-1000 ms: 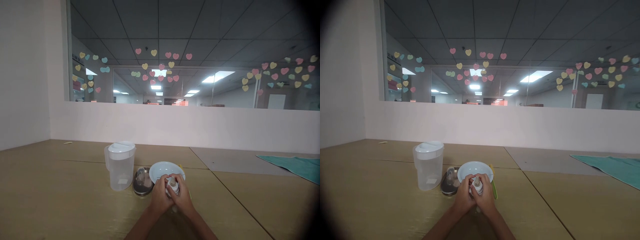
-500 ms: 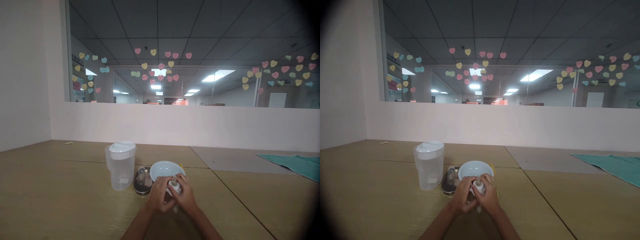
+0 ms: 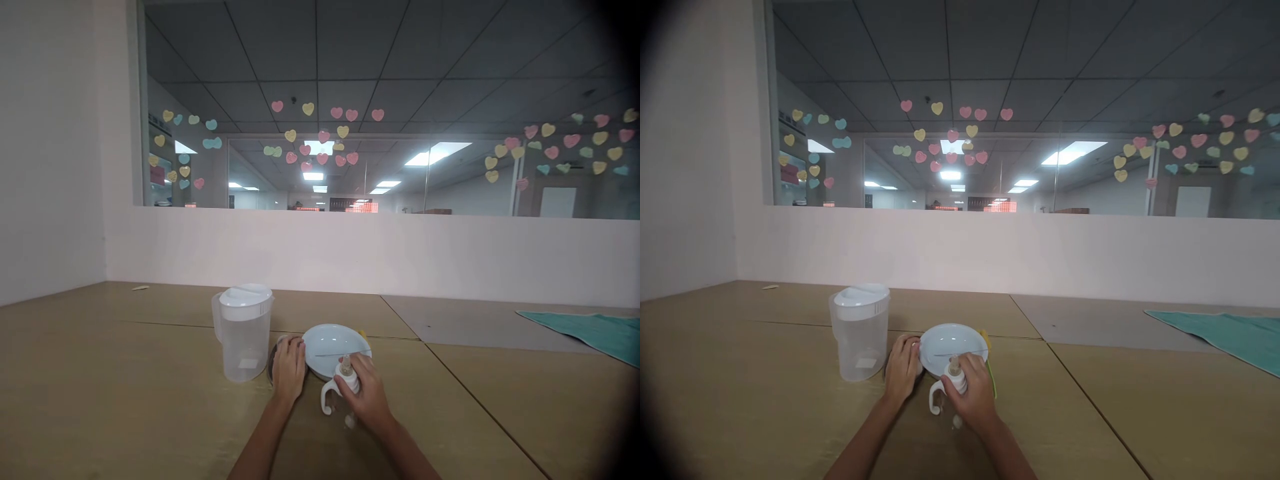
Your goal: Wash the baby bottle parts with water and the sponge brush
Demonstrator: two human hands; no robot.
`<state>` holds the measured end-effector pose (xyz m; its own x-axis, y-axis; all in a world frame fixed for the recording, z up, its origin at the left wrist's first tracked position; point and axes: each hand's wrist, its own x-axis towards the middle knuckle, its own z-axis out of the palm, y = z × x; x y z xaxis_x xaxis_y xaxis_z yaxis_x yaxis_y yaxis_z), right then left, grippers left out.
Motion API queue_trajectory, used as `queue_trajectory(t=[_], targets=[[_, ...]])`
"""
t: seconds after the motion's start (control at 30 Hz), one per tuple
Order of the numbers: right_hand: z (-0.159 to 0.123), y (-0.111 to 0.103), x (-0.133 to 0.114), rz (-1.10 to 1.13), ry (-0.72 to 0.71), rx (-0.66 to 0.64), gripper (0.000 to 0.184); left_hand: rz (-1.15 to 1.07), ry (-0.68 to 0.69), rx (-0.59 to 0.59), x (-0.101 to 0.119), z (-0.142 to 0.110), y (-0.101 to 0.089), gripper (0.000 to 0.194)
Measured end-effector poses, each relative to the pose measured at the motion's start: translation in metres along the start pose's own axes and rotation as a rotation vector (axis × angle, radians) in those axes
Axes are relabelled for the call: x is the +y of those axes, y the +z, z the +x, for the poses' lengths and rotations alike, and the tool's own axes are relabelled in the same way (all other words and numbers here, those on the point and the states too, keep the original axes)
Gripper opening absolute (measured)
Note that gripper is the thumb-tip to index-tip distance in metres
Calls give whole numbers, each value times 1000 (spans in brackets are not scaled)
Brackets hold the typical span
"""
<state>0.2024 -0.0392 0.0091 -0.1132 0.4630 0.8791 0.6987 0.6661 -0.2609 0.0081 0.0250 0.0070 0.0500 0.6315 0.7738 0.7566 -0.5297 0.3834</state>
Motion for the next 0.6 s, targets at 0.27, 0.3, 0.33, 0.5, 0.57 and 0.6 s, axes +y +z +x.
queue_trajectory(t=[0.27,0.3,0.33,0.5,0.57,0.6], targets=[[1,0,-1,2,-11,-2,14,45,-101,-152,-11,-3,12,44],[1,0,-1,2,-8,-7,14,57,-111,-147,-11,-3,12,43],[0,0,0,3,-6,-12,15,77,-121,-137,-13,-3,12,43],[0,0,0,7,8,-29,16,313,-130,-162,-21,-5,15,37],[0,0,-1,6,7,-31,16,373,-107,-237,-23,-6,16,39],[0,0,-1,5,5,-31,16,387,-107,-260,-23,-7,17,41]])
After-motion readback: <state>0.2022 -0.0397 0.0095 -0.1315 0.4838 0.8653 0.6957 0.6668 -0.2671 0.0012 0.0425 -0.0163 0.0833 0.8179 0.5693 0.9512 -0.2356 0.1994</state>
